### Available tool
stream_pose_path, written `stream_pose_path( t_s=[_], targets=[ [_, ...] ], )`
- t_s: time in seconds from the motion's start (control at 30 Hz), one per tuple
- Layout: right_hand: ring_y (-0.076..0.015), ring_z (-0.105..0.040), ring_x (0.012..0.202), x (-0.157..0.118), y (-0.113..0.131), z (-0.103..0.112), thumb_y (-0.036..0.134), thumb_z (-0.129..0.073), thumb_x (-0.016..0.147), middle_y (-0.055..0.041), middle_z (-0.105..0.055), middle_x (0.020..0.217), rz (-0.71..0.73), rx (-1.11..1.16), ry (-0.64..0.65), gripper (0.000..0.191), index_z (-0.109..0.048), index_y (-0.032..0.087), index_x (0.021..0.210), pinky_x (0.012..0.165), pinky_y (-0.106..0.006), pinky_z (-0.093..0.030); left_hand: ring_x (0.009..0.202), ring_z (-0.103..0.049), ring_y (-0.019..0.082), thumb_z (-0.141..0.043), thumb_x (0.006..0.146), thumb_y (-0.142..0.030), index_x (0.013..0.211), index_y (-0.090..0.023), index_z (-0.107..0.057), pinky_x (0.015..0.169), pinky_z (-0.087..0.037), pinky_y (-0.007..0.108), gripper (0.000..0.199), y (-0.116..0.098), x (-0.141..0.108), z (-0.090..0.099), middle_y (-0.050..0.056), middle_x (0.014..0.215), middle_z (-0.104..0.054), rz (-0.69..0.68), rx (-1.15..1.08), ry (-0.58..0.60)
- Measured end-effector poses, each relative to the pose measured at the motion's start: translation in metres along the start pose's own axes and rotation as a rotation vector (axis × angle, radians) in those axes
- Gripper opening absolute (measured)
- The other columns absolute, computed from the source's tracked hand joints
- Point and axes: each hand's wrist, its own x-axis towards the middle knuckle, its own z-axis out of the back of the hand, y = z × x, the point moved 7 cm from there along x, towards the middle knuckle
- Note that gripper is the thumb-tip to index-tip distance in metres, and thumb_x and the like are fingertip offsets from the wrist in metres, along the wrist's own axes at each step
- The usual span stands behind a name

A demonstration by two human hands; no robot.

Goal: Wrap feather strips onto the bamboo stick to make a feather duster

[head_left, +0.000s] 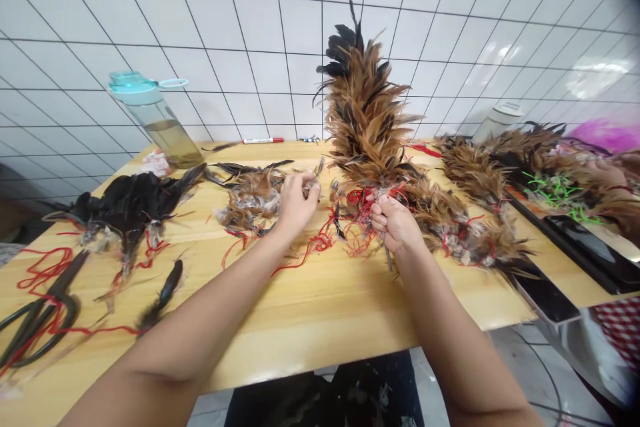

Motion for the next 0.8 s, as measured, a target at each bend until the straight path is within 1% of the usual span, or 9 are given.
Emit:
stream_pose_path(
  t_s=[0.07, 0.1, 0.23, 0.3, 0.4, 0.47, 0.57, 0.7, 0.8],
  targets=[
    [-0.0006, -0.022, 0.037, 0.0, -0.004, -0.003, 0.03, -0.071, 0.076, 0.0074, -0.042, 0.051, 0.008, -0.031, 0.033, 0.02, -0.059, 0.014, 0.079, 0.036, -0.015, -0.012, 0.085, -0.055, 0.017, -0.061, 0.08, -0.025, 0.094, -0.018, -0.063, 0.077, -0.042, 0.029, 0.016, -0.023, -0.004, 0.005, 0.006, 0.098, -0.06, -0.129, 0.015, -0.003],
    [-0.0008, -0.021, 0.036, 0.0, -0.007, -0.006, 0.032, -0.072, 0.074, 0.0077, -0.042, 0.051, 0.009, -0.044, 0.049, 0.023, -0.059, 0.014, 0.078, 0.036, -0.016, -0.012, 0.079, -0.054, 0.015, -0.061, 0.081, -0.027, 0.091, -0.018, -0.062, 0.073, -0.042, 0.027, 0.014, -0.035, -0.008, 0.002, 0.004, 0.091, -0.06, -0.164, -0.02, 0.041],
    [-0.0018, -0.02, 0.036, -0.004, -0.022, -0.019, 0.043, -0.074, 0.071, 0.0085, -0.039, 0.049, 0.021, -0.103, 0.081, 0.034, -0.05, 0.019, 0.069, 0.037, -0.019, -0.01, 0.058, -0.047, 0.011, -0.068, 0.078, -0.038, 0.079, -0.018, -0.059, 0.059, -0.035, 0.023, 0.022, -0.065, -0.028, -0.019, -0.002, 0.065, -0.055, -0.116, -0.139, 0.222],
    [-0.0024, -0.021, 0.037, -0.006, -0.03, -0.026, 0.046, -0.075, 0.069, 0.0084, -0.039, 0.048, 0.046, -0.143, 0.08, 0.039, -0.046, 0.02, 0.067, 0.038, -0.019, -0.011, 0.055, -0.045, 0.011, -0.071, 0.074, -0.04, 0.07, -0.018, -0.057, 0.058, -0.033, 0.024, 0.026, -0.065, -0.031, -0.024, -0.003, 0.059, -0.053, -0.071, -0.1, 0.208],
    [-0.0026, -0.022, 0.038, -0.01, -0.039, -0.035, 0.048, -0.074, 0.067, 0.008, -0.04, 0.049, 0.061, -0.187, 0.091, 0.041, -0.045, 0.02, 0.065, 0.038, -0.02, -0.012, 0.054, -0.042, 0.012, -0.067, 0.077, -0.04, 0.058, -0.018, -0.052, 0.058, -0.03, 0.026, 0.033, -0.05, -0.027, -0.023, -0.001, 0.054, -0.05, 0.015, 0.018, 0.145],
    [-0.0025, -0.022, 0.039, -0.011, -0.044, -0.038, 0.047, -0.074, 0.067, 0.0077, -0.042, 0.05, 0.044, -0.19, 0.101, 0.039, -0.045, 0.02, 0.065, 0.038, -0.02, -0.011, 0.054, -0.042, 0.013, -0.062, 0.08, -0.043, 0.056, -0.018, -0.052, 0.058, -0.03, 0.027, 0.036, -0.038, -0.022, -0.021, 0.0, 0.055, -0.051, 0.072, 0.064, 0.131],
    [-0.0028, -0.019, 0.039, -0.013, -0.047, -0.038, 0.044, -0.072, 0.068, 0.0085, -0.043, 0.051, 0.012, -0.156, 0.09, 0.035, -0.047, 0.02, 0.07, 0.038, -0.02, -0.01, 0.056, -0.045, 0.014, -0.058, 0.082, -0.049, 0.062, -0.017, -0.058, 0.058, -0.031, 0.027, 0.038, -0.026, -0.018, -0.023, 0.002, 0.058, -0.055, 0.107, 0.067, 0.182],
    [-0.0031, -0.019, 0.039, -0.012, -0.047, -0.039, 0.043, -0.066, 0.074, 0.009, -0.039, 0.049, 0.035, -0.125, 0.099, 0.034, -0.042, 0.02, 0.065, 0.038, -0.02, -0.013, 0.059, -0.048, 0.014, -0.056, 0.084, -0.048, 0.074, -0.016, -0.063, 0.058, -0.032, 0.026, 0.034, -0.027, -0.022, -0.026, 0.002, 0.066, -0.06, -0.004, 0.024, 0.303],
    [-0.0043, -0.024, 0.04, -0.006, -0.05, -0.041, 0.042, -0.061, 0.077, 0.0082, -0.039, 0.051, 0.071, -0.124, 0.101, 0.031, -0.044, 0.02, 0.064, 0.04, -0.021, -0.018, 0.054, -0.043, 0.012, -0.057, 0.084, -0.042, 0.068, -0.017, -0.057, 0.054, -0.029, 0.025, 0.029, -0.043, -0.032, -0.014, -0.001, 0.058, -0.053, -0.127, 0.097, 0.278]
  ],
)
